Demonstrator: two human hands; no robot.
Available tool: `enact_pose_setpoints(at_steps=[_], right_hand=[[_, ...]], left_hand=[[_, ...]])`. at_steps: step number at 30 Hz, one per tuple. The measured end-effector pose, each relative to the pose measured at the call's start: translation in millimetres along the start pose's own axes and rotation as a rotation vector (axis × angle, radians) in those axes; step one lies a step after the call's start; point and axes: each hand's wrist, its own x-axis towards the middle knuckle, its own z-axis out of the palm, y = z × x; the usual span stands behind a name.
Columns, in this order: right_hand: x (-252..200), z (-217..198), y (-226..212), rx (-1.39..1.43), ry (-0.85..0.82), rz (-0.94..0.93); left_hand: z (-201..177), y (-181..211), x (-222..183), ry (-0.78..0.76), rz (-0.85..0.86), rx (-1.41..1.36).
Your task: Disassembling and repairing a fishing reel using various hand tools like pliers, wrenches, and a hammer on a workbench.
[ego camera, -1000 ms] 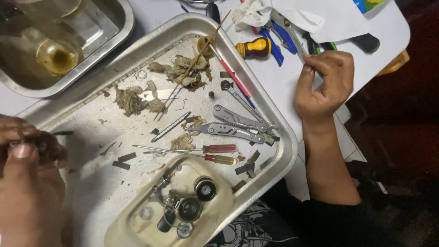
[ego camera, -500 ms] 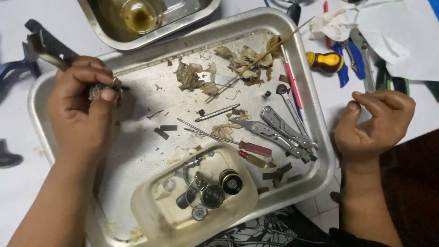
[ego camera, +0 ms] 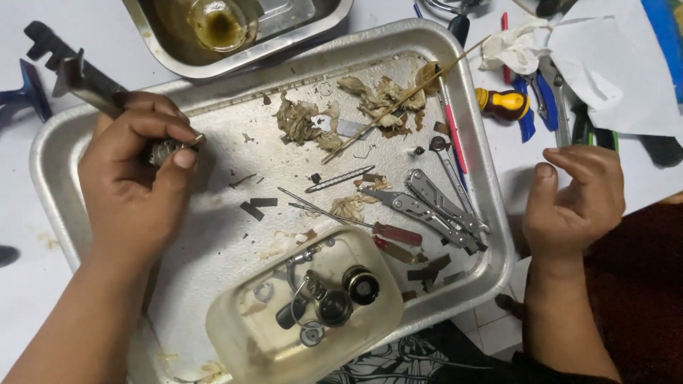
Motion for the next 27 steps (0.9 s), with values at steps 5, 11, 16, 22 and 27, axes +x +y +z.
enact_pose_setpoints(at_steps=[5,11,16,22,27], right_hand=[[35,-21,-62,0.008,-0.432,-0.024],[44,-11,-86,-0.078,-0.768,-0.091],[41,-3,-90,-0.129,-0.782,-0.12],[37,-3,-82,0.022,-0.679,0.029],[50,-18,-87,0.322,-0.787,0.735]], left_hand=[[0,-2,-3,0.012,-0.003,-0.016],[1,-4,-5,0.004,0.032,0.016],[0,-10,-4,0.017,0.061,0.044],[-1,-13,-6,0.048,0.029,0.025],[0,-13,-9,0.029,0.046,0.057]])
